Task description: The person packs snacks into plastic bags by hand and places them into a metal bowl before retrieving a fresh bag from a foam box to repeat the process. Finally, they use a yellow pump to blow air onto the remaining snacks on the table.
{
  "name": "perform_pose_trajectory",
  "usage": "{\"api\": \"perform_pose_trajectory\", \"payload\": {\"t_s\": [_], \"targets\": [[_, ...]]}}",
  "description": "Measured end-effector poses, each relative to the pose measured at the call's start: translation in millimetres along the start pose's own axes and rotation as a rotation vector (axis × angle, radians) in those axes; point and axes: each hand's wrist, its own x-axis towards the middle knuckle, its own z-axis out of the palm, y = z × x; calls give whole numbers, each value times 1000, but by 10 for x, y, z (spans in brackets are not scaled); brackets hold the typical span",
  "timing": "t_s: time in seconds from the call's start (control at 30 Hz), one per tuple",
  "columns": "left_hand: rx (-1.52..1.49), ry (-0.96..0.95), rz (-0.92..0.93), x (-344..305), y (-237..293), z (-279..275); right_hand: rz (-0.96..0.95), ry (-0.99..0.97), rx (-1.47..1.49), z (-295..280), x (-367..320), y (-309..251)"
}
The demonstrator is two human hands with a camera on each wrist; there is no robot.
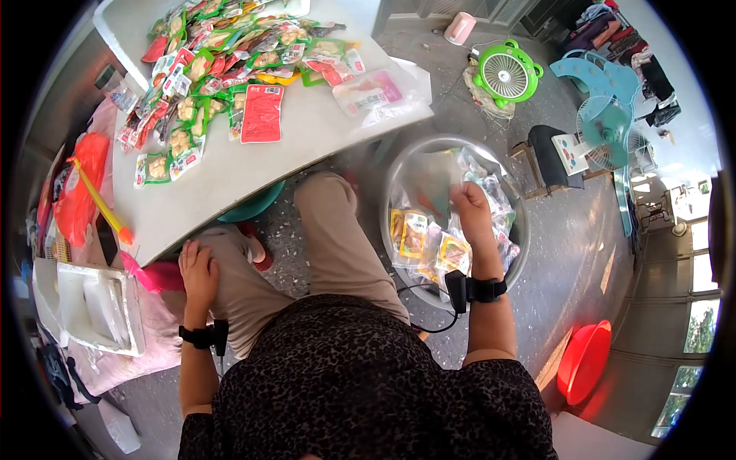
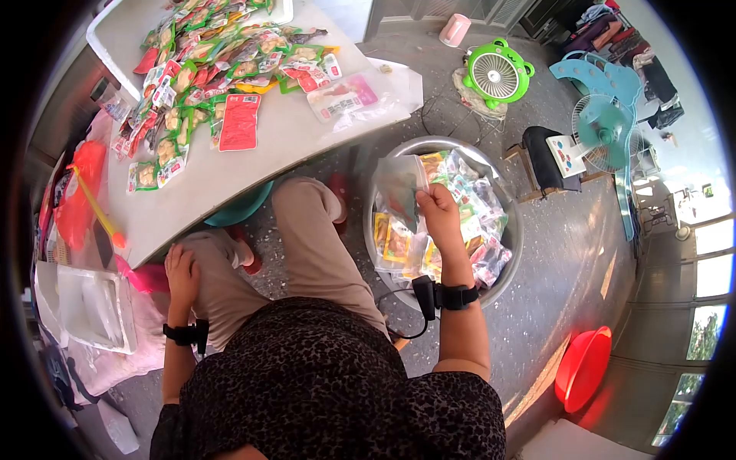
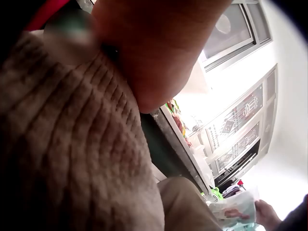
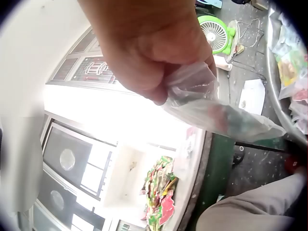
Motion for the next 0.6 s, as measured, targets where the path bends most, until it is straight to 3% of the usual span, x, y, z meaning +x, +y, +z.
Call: {"api": "perform_pose_trajectory", "payload": {"t_s": [0.27, 0.33, 0.37, 0.43, 0.5, 0.6], "targets": [[12, 61, 45, -2, -65, 107, 223, 469, -82, -775, -292, 1675], [15, 49, 29, 1, -28, 86, 285, 576, -171, -970, -330, 1750], [17, 42, 20, -1, -10, 71, 257, 509, -77, -1245, -310, 2020], [19, 40, 24, 2, -13, 76, 350, 578, 48, -1656, -243, 2135], [21, 37, 21, -9, -15, 70, 187, 683, 206, -2083, -169, 2135], [18, 41, 15, 1, 1, 69, 175, 932, 360, -2390, -230, 1692]]}}
